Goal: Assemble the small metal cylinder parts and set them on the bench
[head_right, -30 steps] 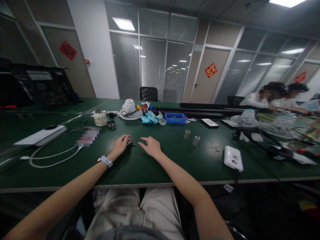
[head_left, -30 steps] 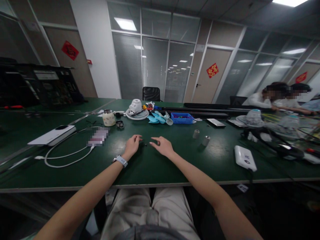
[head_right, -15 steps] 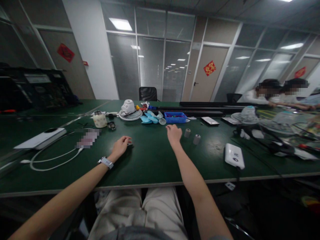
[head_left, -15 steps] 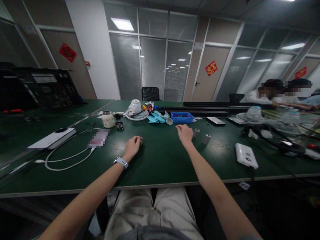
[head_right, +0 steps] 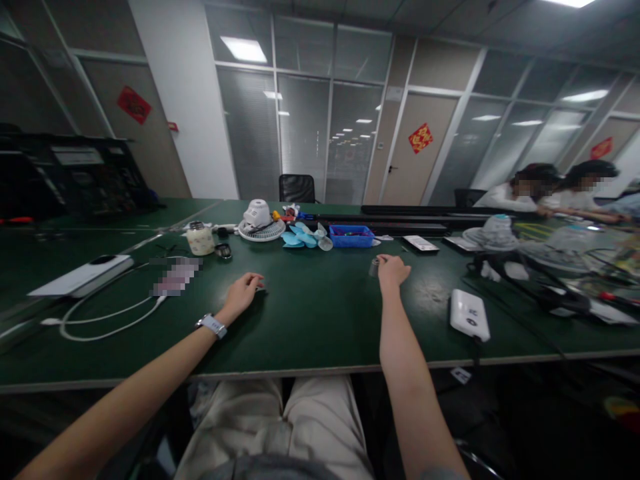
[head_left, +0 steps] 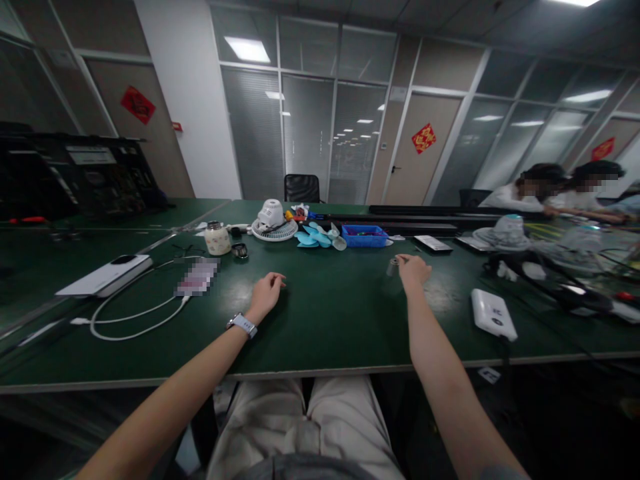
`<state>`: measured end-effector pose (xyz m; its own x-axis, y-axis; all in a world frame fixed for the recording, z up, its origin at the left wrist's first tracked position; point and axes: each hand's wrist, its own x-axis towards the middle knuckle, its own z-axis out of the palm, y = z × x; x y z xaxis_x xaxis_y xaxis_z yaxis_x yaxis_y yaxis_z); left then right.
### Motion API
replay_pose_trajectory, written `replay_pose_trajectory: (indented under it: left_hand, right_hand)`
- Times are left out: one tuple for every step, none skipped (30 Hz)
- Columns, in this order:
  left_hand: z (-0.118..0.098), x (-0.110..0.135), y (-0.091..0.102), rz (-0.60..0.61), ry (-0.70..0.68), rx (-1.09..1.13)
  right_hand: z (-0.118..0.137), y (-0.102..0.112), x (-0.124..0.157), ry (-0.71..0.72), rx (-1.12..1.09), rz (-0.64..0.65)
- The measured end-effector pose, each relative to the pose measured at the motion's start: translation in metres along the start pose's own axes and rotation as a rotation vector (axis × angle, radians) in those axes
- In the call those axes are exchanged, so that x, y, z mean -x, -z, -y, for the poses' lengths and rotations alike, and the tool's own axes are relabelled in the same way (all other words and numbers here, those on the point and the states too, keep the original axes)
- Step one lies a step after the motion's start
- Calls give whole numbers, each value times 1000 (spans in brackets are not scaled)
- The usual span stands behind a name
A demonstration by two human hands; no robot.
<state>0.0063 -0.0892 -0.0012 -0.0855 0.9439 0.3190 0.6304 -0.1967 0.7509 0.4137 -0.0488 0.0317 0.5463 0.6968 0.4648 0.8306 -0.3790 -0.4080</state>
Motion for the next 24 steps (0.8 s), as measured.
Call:
replay_pose_trajectory:
  left_hand:
    - [0,0,0,1,0,0]
    - [1,0,0,2,-1,0]
    - [1,0,0,4,-4,0]
    - [1,0,0,7,-7,0]
    - [2,0,-1,8,-8,-1]
    - [2,0,-1,10,-7,-6]
    - [1,0,-1,12,-7,-13]
    - [1,0,-1,15,-7,-20]
    - [1,0,-1,17,-7,-27]
    - [1,0,-1,19,-6,-33]
    - [0,0,-1,21,-4,-36]
    - [0,0,-1,21,-1,-38]
    - [0,0,-1,22,4,-39]
    - [0,0,-1,23,8,-42]
    - [0,0,-1,24,11,-46]
    - [0,1,0,26,13,-49]
    - [0,1,0,29,12,-53]
    - [0,1,0,32,7,-54]
    - [-1,1,0,33,3,-53]
    - [-1,1,0,32,-1,-50]
    - [-1,1,-1,29,-4,-45]
    - [-1,1,-1,27,-4,-41]
    - [0,1,-1,26,0,-38]
    - [0,1,-1,25,5,-36]
  right_hand:
    - [0,0,-1,-3,7,10]
    - [0,0,-1,-6,14,21]
    - [-1,0,-2,-8,21,33]
    - [0,0,-2,-8,29,43]
    - [0,0,-3,-3,39,50]
    - [1,0,-3,2,51,56]
    - [1,-1,-2,8,63,64]
    - [2,0,-2,12,75,70]
    - [3,0,-2,17,89,71]
    - [2,1,-1,20,102,66]
    - [1,3,-1,18,112,57]
    - [-1,5,-2,8,116,46]
    - [-5,8,-4,-7,114,42]
    - [-11,11,-6,-31,104,49]
    - [-17,13,-9,-60,86,75]
    - [-24,15,-12,-90,60,123]
    - [-32,17,-16,-117,32,191]
    - [-39,17,-20,-136,10,276]
    - [-45,18,-23,-148,-2,366]
    - [-50,18,-26,-150,1,443]
    - [-52,18,-28,-144,19,497]
    - [-53,18,-28,-131,48,523]
    - [-50,18,-28,-113,79,533]
    - [-45,18,-26,-88,101,535]
